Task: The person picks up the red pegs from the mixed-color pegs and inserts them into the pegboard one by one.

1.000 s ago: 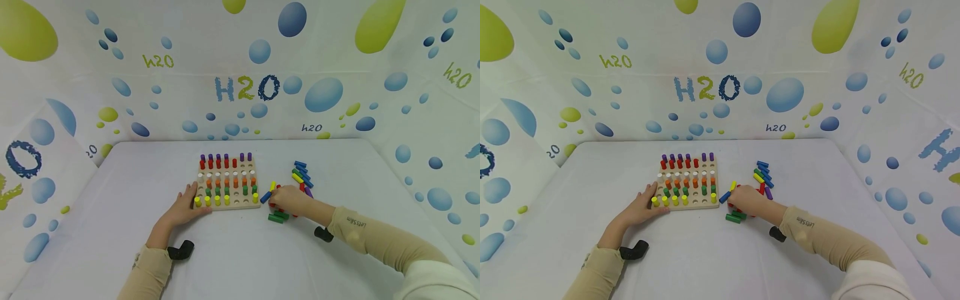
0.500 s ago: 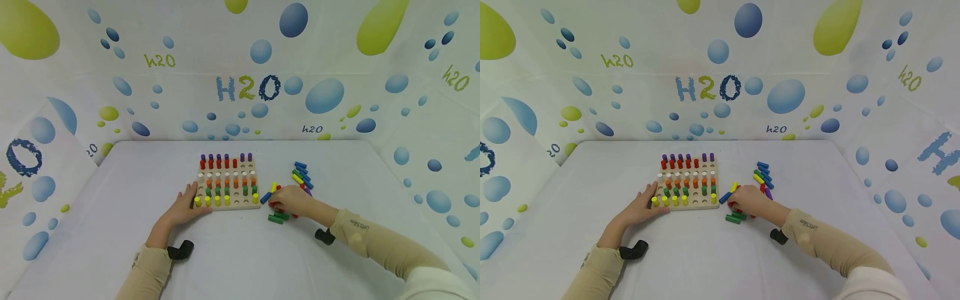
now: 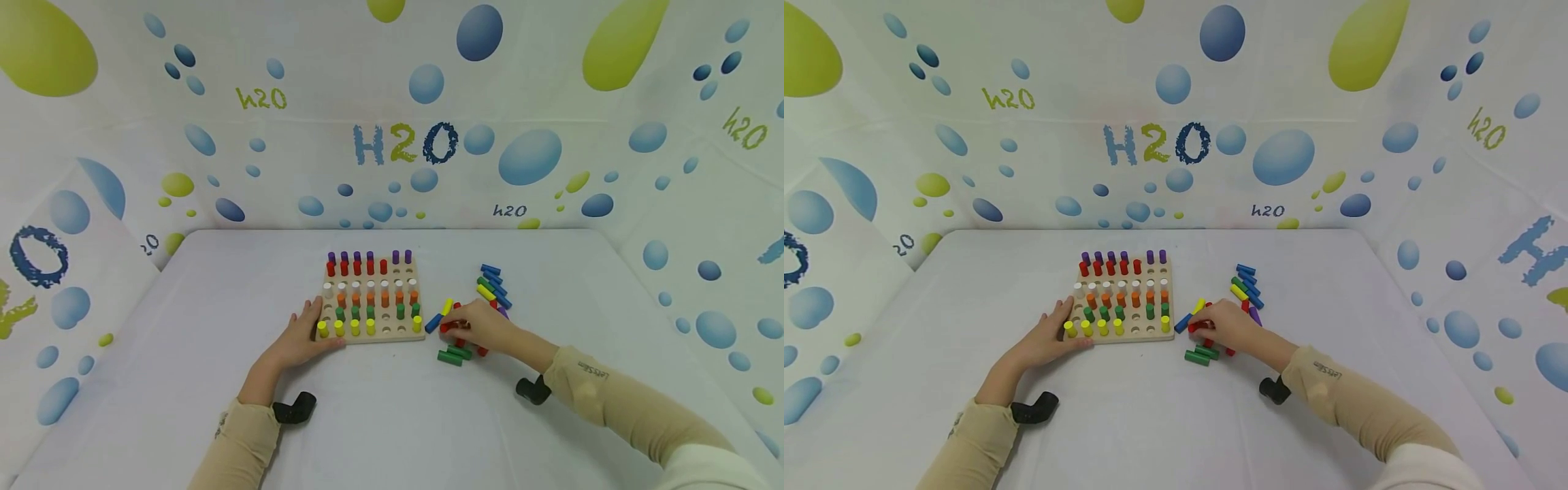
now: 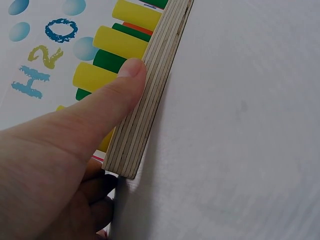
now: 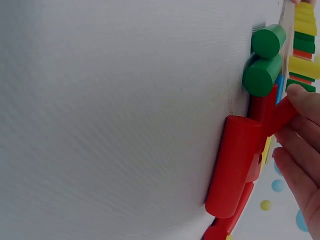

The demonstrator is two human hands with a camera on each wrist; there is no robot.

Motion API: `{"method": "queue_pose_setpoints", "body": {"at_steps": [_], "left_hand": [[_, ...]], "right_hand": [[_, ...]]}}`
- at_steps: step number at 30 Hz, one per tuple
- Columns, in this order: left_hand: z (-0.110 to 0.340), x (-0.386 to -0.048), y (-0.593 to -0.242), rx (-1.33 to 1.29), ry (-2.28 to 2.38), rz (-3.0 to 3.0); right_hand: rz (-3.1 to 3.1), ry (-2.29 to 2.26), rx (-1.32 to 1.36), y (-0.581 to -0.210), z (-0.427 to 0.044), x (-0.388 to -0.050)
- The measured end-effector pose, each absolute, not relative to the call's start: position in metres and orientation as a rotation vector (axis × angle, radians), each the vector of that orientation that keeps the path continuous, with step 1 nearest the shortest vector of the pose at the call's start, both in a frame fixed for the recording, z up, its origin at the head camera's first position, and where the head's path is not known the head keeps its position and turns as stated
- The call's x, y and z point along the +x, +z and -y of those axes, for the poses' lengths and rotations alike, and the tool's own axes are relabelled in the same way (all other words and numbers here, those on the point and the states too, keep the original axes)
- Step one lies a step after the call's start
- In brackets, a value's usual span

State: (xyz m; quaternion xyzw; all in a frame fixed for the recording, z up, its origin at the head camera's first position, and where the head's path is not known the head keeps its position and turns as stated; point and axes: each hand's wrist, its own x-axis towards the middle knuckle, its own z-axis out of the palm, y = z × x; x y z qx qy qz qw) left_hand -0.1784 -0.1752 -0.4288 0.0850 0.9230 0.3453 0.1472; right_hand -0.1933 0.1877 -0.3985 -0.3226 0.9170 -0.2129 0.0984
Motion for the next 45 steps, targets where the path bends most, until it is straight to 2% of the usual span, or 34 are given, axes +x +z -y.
{"method": "queue_pose_setpoints", "body": {"at_steps": [11,21,45], "left_hand": [[0.175,-0.178,-0.428,0.237,0.999,-2.653],[0.175,-0.177,-0.427,0.241,0.999,-2.651],[0.175,-0.178,-0.429,0.232,0.987,-2.653]], "right_hand": [[-2.645,-1.126,-0.722,-0.412,-0.199,-0.194],[-2.592,-1.305,-0.548,-0.412,-0.206,-0.195],[-2.647,-1.403,-0.533,-0.398,-0.200,-0.215]]}}
